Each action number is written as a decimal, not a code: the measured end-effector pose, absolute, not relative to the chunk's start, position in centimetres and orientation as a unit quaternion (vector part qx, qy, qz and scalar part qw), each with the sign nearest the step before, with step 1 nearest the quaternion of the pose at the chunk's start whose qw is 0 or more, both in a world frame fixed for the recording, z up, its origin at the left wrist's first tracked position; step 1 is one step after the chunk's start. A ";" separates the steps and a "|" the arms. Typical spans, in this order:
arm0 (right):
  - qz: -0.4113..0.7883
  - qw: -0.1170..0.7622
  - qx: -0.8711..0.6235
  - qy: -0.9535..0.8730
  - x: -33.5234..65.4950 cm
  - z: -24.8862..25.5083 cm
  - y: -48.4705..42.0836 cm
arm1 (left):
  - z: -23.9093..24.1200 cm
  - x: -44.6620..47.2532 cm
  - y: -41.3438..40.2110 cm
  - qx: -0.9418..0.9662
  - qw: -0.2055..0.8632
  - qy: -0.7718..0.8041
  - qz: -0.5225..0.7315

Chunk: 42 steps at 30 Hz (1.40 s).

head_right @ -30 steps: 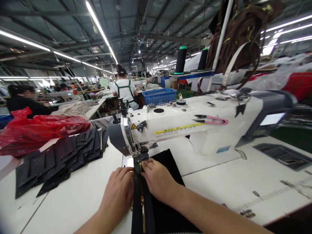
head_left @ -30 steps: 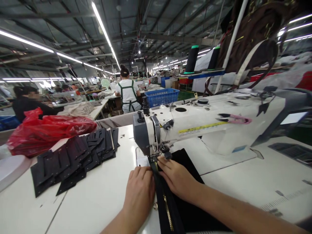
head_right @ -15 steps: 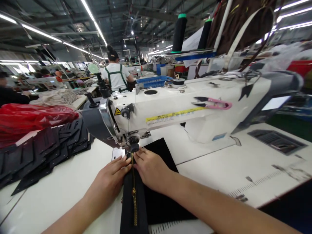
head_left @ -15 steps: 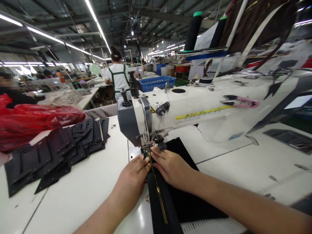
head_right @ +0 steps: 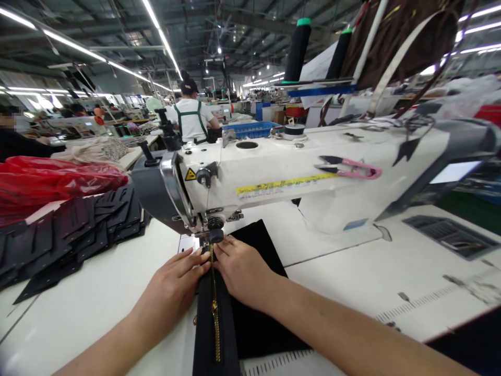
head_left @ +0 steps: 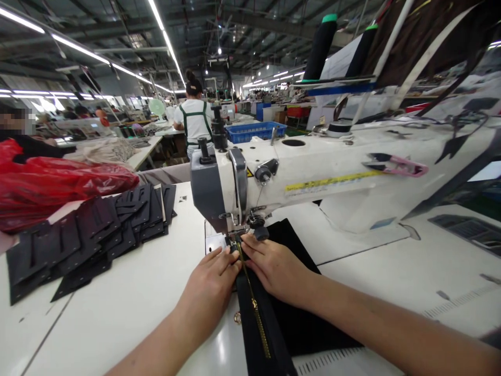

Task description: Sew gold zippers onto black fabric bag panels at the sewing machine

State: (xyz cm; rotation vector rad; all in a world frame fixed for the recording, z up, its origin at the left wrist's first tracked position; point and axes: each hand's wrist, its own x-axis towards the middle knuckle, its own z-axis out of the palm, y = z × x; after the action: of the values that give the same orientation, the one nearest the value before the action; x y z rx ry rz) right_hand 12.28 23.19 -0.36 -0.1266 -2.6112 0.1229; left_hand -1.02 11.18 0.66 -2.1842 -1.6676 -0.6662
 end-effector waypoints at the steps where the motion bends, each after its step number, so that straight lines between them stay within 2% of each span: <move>1: 0.044 0.261 -0.046 -0.963 12.3 -0.3 23.2 | 0.7 -1.0 11.2 -0.763 0.155 -0.583 -0.231; 8: 0.073 0.282 -0.035 -0.956 11.8 -0.5 23.5 | 0.5 -1.6 11.6 -0.761 0.147 -0.592 -0.223; 19: 0.155 0.265 -0.058 -0.950 13.6 0.5 22.0 | 0.9 -1.6 10.8 -0.753 0.128 -0.607 -0.221; 25: 0.202 0.216 -0.072 -0.953 15.8 1.7 18.6 | 0.9 -1.6 9.5 -0.770 0.129 -0.590 -0.207; 32: 0.213 0.175 -0.081 -0.958 15.5 1.9 18.6 | 0.8 -1.9 9.2 -0.767 0.128 -0.587 -0.225; 42: 0.307 0.229 -0.067 -0.921 16.3 2.0 19.1 | 0.5 -1.2 9.1 -0.782 0.164 -0.573 -0.179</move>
State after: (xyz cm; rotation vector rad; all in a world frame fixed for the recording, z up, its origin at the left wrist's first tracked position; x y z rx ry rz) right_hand 16.34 19.05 2.01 -0.1843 -2.5355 0.8451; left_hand -1.20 9.14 0.48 -2.2300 -1.6336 -0.5115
